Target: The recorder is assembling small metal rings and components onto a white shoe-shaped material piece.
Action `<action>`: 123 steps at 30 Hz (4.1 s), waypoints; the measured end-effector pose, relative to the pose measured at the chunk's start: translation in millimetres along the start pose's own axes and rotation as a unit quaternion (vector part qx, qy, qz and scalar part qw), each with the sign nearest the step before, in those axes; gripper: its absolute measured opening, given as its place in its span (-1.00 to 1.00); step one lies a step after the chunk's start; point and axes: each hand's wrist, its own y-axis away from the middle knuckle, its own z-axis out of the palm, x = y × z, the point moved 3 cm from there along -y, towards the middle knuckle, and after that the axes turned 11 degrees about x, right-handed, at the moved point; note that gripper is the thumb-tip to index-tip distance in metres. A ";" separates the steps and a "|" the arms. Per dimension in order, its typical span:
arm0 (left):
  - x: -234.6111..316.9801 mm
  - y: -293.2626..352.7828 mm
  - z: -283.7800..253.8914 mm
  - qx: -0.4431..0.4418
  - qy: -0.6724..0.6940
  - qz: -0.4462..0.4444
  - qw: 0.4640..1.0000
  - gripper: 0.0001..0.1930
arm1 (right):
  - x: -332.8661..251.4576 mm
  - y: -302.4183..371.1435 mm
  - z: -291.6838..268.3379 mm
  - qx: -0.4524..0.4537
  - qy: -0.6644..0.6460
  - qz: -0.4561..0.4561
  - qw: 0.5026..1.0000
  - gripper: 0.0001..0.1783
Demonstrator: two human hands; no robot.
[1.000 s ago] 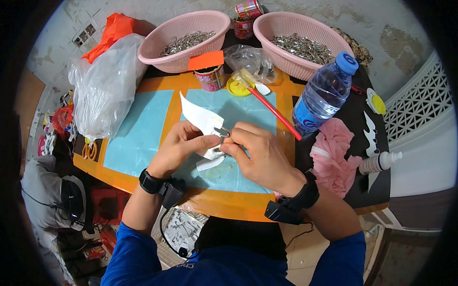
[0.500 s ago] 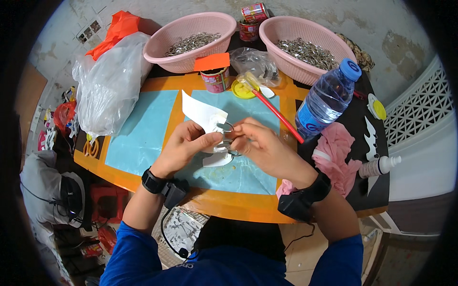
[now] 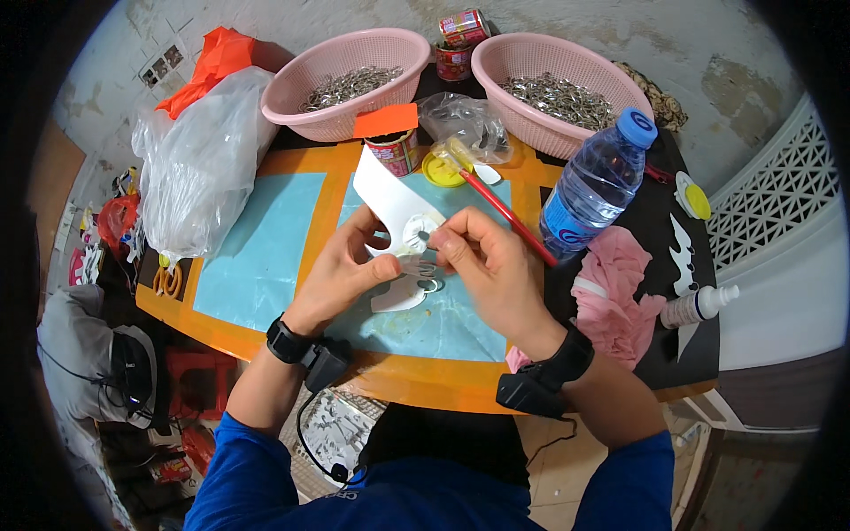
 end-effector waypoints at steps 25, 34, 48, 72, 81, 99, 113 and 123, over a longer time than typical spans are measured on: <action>-17.0 9.1 -12.2 -0.102 0.163 -0.123 0.973 -0.38 | -6.4 7.2 7.5 -0.088 -0.133 0.101 0.982 -0.77; 4.3 5.3 -0.7 -0.038 0.096 -0.112 0.988 -0.61 | -12.0 8.8 8.0 -0.048 0.061 -0.057 0.995 -0.83; 3.8 8.9 4.8 -0.089 0.184 -0.235 0.950 -0.50 | -17.9 12.7 12.1 -0.055 0.038 -0.064 0.996 -0.82; 14.8 1.8 6.9 -0.047 0.081 -0.209 0.974 -0.75 | -16.7 9.3 12.0 -0.029 0.124 -0.098 0.987 -0.88; 6.6 3.9 5.3 -0.024 0.074 -0.209 0.975 -0.83 | -17.3 11.5 16.6 -0.020 0.135 -0.132 0.982 -0.88; 9.0 0.2 6.5 -0.118 0.133 -0.182 0.967 -0.40 | 6.5 -9.5 -10.3 0.030 -0.107 0.076 0.991 -0.72; -2.9 -8.1 -1.2 -0.037 0.132 -0.171 0.976 -0.52 | 11.3 -11.7 -11.1 0.031 -0.101 0.102 0.989 -0.72; 4.3 -7.1 10.3 -0.037 0.144 -0.162 0.975 -0.45 | 3.2 -3.8 1.4 0.013 -0.068 0.056 0.996 -0.76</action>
